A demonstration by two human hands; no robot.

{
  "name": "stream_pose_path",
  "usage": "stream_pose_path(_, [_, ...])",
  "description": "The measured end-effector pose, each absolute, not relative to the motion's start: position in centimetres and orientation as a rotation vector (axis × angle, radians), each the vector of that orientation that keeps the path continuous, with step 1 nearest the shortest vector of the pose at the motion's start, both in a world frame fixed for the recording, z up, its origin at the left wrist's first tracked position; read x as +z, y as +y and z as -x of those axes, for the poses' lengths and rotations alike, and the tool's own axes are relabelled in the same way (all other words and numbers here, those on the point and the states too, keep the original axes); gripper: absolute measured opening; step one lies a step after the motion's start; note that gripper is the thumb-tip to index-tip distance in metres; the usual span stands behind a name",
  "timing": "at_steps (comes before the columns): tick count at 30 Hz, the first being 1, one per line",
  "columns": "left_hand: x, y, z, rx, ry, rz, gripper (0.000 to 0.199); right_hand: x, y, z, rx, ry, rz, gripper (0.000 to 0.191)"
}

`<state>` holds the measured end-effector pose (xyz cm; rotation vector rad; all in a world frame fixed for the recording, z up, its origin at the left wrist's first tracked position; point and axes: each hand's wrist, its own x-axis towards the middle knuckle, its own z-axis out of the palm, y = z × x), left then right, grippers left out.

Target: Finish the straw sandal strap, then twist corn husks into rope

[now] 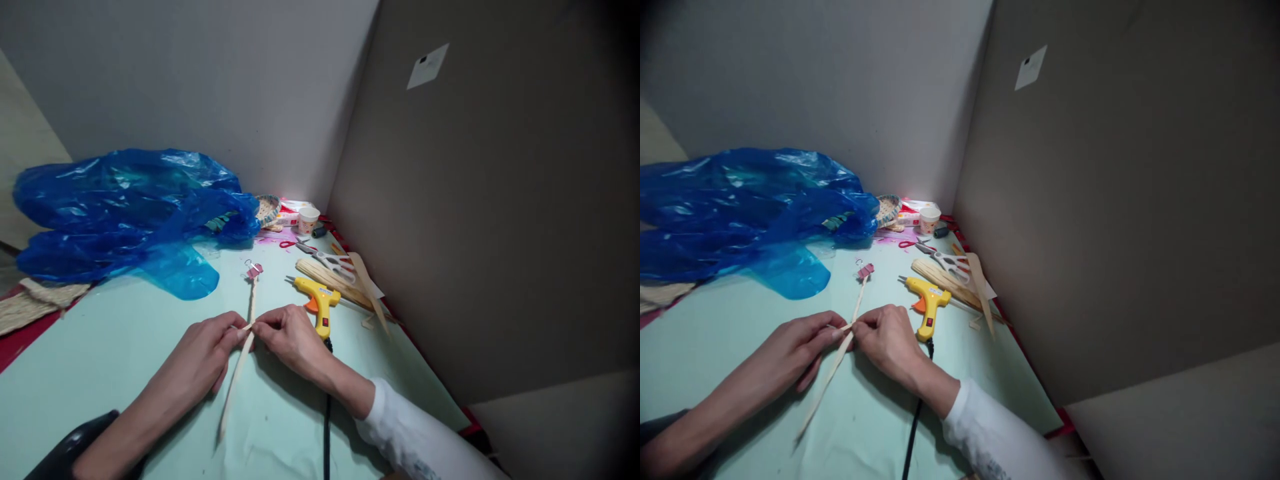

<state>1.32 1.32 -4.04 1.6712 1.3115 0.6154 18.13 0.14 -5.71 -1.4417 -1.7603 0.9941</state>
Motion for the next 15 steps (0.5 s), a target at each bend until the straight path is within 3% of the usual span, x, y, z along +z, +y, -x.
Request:
stream_pose_path(6, [-2.7, 0.6, -1.5, 0.483, 1.448, -2.014, 0.029, -5.7, 0.1, -18.1, 1.051, -1.674, 1.38, 0.028])
stream_pose_path(15, [-4.7, -2.3, -4.2, 0.178, 1.517, -2.401, 0.034, -6.8, 0.5, -18.4, 1.449, -1.388, 1.185, 0.025])
